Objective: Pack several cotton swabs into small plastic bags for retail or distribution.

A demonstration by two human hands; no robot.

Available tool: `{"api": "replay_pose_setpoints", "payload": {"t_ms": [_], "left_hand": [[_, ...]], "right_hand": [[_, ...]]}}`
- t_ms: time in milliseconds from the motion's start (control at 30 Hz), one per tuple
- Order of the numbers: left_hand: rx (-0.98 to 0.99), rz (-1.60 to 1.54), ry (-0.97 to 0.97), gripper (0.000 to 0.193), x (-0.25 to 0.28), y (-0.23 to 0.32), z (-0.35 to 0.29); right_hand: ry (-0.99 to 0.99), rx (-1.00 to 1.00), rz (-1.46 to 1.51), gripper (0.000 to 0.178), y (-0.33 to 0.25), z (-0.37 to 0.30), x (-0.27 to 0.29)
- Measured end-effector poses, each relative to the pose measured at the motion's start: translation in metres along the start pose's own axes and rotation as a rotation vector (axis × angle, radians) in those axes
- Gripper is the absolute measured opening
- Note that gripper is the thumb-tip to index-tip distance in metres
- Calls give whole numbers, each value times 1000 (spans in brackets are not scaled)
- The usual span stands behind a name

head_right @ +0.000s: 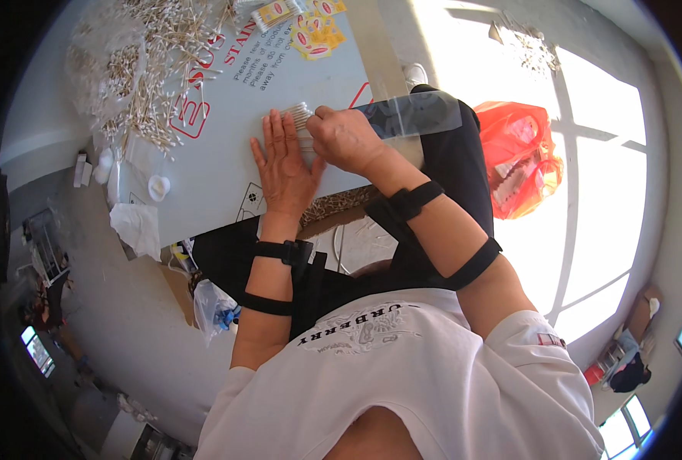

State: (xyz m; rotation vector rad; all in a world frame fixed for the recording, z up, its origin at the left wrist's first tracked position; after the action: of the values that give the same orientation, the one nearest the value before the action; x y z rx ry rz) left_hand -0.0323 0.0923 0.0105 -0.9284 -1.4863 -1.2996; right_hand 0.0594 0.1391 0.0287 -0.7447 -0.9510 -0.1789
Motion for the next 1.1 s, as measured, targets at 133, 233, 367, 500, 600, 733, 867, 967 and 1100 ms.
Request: {"api": "replay_pose_setpoints", "payload": {"t_ms": [133, 233, 367, 500, 600, 733, 867, 967, 1100], "left_hand": [[5, -3, 11, 92, 1, -1, 0], [22, -33, -26, 90, 2, 0, 1], [10, -224, 79, 78, 18, -9, 9], [40, -793, 152, 52, 33, -35, 39], [101, -990, 100, 36, 24, -39, 50], [-91, -671, 91, 25, 24, -12, 41], [54, -970, 27, 32, 17, -22, 30], [180, -1226, 119, 40, 18, -39, 27], [231, -1389, 61, 46, 4, -28, 21]], "right_hand": [[11, -82, 50, 9, 2, -4, -2], [128, -182, 131, 8, 9, -9, 5], [516, -432, 390, 15, 13, -35, 25], [668, -328, 551, 35, -1, -39, 9], [708, -240, 427, 39, -7, -24, 3], [745, -237, 456, 35, 1, -17, -4], [780, -254, 538, 34, 7, -20, -8], [796, -245, 519, 36, 5, -19, -6], [807, -245, 541, 33, 2, -18, -6]]}}
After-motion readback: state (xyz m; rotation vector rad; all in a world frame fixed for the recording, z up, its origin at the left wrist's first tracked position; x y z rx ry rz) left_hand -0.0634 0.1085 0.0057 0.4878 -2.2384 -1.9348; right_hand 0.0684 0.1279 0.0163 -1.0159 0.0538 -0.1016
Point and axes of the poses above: each hand's wrist, its own z-axis towards the middle knuckle, its own x-axis out of the back of the hand, y = z × x, the point moved 9 cm from there along z, towards the middle knuckle, and after that the axes turned 15 degrees about x, right-handed, at the moved point
